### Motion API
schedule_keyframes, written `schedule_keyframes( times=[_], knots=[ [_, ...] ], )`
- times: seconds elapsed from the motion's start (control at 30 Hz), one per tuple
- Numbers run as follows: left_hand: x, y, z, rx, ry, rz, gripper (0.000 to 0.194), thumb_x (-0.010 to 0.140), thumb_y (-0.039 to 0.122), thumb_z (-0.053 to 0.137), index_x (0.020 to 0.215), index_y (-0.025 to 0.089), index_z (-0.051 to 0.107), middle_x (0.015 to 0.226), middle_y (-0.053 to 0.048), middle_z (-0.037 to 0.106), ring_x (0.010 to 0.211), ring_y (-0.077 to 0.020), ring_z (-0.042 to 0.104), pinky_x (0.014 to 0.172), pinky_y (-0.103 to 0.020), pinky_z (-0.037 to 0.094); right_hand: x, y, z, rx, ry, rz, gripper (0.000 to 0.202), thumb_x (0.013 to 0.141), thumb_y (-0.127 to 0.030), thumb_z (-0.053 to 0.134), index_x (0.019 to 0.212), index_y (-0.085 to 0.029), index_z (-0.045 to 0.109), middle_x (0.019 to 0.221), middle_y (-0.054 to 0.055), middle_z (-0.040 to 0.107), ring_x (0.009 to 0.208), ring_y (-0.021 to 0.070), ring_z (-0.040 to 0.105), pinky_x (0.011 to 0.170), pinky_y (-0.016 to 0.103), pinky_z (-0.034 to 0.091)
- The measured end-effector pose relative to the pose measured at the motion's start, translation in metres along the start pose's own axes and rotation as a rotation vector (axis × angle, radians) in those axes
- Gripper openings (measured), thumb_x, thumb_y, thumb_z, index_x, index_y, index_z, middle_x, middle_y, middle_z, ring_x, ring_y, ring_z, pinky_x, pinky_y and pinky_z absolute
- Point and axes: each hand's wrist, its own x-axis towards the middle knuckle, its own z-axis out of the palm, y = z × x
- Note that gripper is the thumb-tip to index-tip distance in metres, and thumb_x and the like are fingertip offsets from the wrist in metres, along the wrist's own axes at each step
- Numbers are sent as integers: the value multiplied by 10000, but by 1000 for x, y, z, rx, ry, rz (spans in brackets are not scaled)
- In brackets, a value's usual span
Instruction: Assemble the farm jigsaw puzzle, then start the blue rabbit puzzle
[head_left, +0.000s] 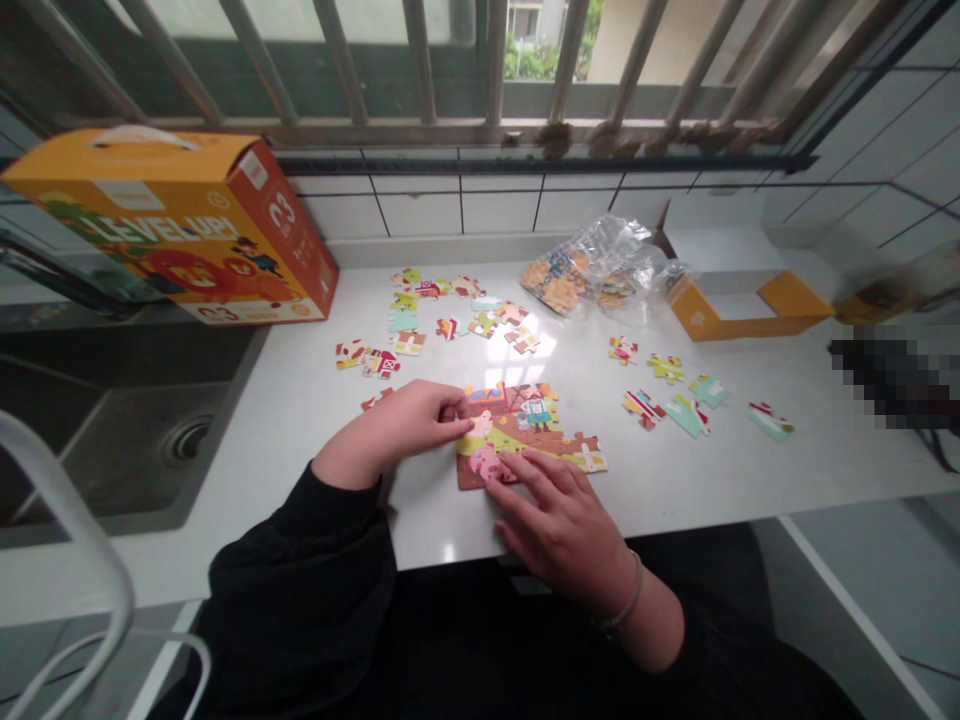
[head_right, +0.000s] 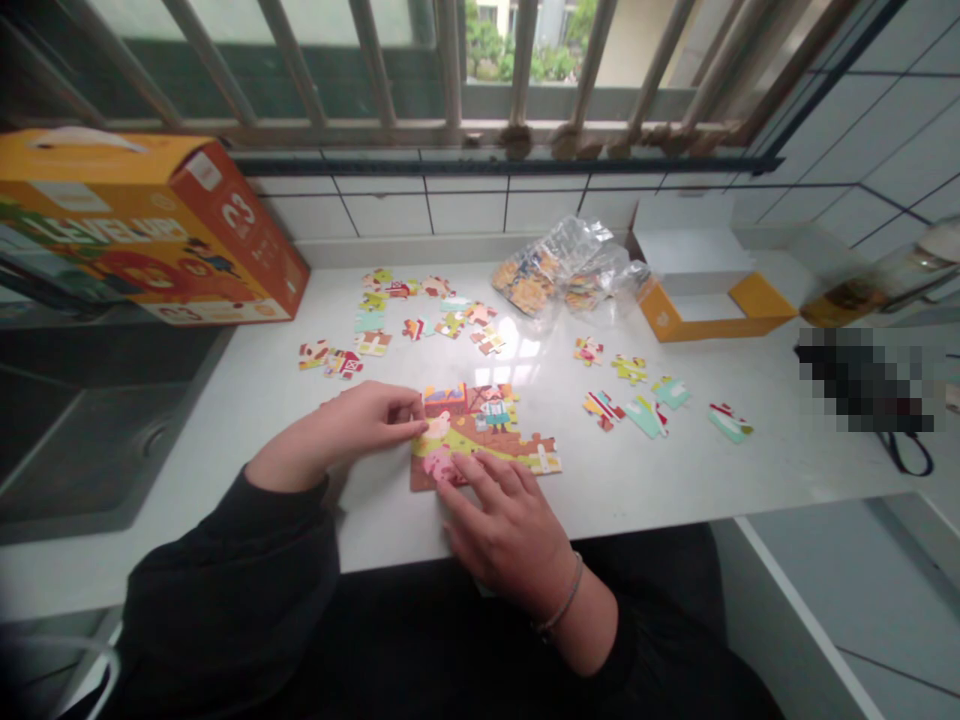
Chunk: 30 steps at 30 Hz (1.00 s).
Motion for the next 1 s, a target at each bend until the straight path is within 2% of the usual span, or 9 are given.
schedule_keyframes(
  times=[0.1,0.2,0.3,0.33,0.43,0.6,0.73,0.87,1.0],
  knots=[
    [1,-3,-6,25,257,-73,299,973,489,673,863,215,719,743,-12,693,703,-190,588,667,-313,376,0,0,1,40,22,-4,666,1049,-300,740,1678,-291,519,1630,134,667,1468,369,626,1159,572,555],
    [0,-12,-15,77,457,-156,276,976,469,651,882,218,715,755,-22,705,728,-209,616,697,-323,402,-4,2,2,113,228,8,684,1037,-226,741,1649,-210,436,1461,191,725,1323,335,694,1083,551,598],
    [-4,-26,-27,198,565,-301,255,983,459,630,903,229,706,777,-39,718,760,-245,650,744,-351,440,-7,3,2,133,313,26,276,1022,-168,722,1251,-241,588,1005,77,734,952,271,693,860,462,600],
    [-5,-31,-30,241,569,-344,237,981,446,626,923,232,710,794,-47,728,781,-260,664,770,-362,457,-7,3,2,109,276,12,159,1030,-181,712,1087,-264,590,877,35,679,846,249,648,787,433,564],
    [-8,-47,-34,315,507,-393,212,961,412,639,1018,229,731,903,-82,766,884,-302,709,844,-390,510,-7,2,1,-20,157,-66,313,1065,-253,684,802,-283,516,695,-7,548,685,214,527,665,413,436],
    [-7,-61,-28,463,470,-383,507,905,621,788,1150,178,747,1217,-202,718,1208,-410,681,1065,-478,559,-5,0,3,-104,132,-72,371,1093,-273,637,737,-275,535,662,1,544,657,204,504,651,420,381],
    [-6,-63,-22,520,494,-468,675,857,705,846,1245,162,745,1329,-245,652,1285,-453,642,1151,-530,543,-5,-1,4,-119,110,-64,370,1096,-273,629,734,-271,551,665,4,554,666,207,516,658,428,387],
    [-5,-63,-24,478,469,-424,488,896,560,831,1174,165,766,1272,-226,686,1262,-426,660,1136,-509,552,-5,0,5,-119,108,-54,364,1088,-261,638,732,-265,565,672,5,560,668,209,516,655,438,391],
    [-7,-58,-26,371,435,-301,252,938,441,758,1036,210,782,1088,-139,745,1080,-346,711,1035,-467,579,-5,-1,6,-119,112,-52,368,1093,-260,626,730,-267,566,666,5,557,667,215,513,650,440,392]
  ],
)
